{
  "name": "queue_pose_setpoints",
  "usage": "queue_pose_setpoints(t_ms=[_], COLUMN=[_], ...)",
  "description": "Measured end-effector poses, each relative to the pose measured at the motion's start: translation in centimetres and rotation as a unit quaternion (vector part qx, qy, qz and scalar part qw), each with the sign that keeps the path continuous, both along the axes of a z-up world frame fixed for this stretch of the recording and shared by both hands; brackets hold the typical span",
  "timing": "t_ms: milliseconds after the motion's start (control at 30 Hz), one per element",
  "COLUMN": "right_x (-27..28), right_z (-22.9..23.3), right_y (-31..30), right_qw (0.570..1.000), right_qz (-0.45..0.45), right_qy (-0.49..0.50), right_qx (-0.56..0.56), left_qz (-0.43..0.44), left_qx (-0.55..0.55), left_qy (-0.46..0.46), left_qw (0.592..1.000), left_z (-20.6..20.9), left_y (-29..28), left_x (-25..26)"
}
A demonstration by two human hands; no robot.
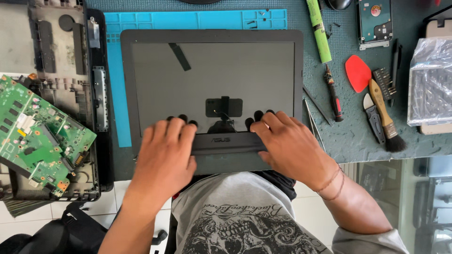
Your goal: The person disassembles a monitor by removing screws from the back panel using a screwdriver and tweezers. They then detach the plastic frame from the screen and peel off a protective film from the frame.
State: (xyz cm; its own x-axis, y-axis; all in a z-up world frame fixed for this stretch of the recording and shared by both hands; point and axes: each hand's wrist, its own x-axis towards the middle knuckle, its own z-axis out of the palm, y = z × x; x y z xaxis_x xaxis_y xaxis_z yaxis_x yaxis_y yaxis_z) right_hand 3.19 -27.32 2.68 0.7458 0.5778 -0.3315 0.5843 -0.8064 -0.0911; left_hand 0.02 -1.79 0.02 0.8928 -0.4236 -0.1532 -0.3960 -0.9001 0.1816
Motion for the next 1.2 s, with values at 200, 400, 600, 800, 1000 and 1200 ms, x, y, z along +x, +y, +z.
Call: queue_pose_setpoints(t_ms=[200,400,600,800,1000,1200], right_x=[-0.6,-0.1,0.1,-0.4,-0.8,-1.2], right_z=[-1.4,-2.4,-2.7,-3.5,-3.1,-3.1], right_y=[-3.5,-3.5,-3.3,-3.1,-2.9,-2.8], right_qw=[0.996,0.996,0.996,0.996,0.994,0.992], right_qz=[-0.075,-0.088,-0.087,-0.06,-0.029,-0.002], right_qy=[-0.024,-0.005,0.006,-0.055,-0.102,-0.124], right_qx=[-0.037,0.013,0.029,0.036,0.034,0.034], left_qz=[-0.07,-0.082,-0.092,-0.101,-0.091,-0.103], left_qx=[-0.103,-0.146,-0.13,-0.119,-0.103,-0.112], left_qy=[-0.056,-0.074,-0.129,-0.201,-0.229,-0.229], left_qw=[0.991,0.983,0.979,0.967,0.964,0.961], left_z=[-1.2,-2.7,-3.6,-5.3,-5.0,-5.0], left_y=[-5.1,-7.5,-7.8,-7.9,-8.4,-8.2], left_x=[0.4,0.7,0.1,-0.6,-1.1,-1.0])
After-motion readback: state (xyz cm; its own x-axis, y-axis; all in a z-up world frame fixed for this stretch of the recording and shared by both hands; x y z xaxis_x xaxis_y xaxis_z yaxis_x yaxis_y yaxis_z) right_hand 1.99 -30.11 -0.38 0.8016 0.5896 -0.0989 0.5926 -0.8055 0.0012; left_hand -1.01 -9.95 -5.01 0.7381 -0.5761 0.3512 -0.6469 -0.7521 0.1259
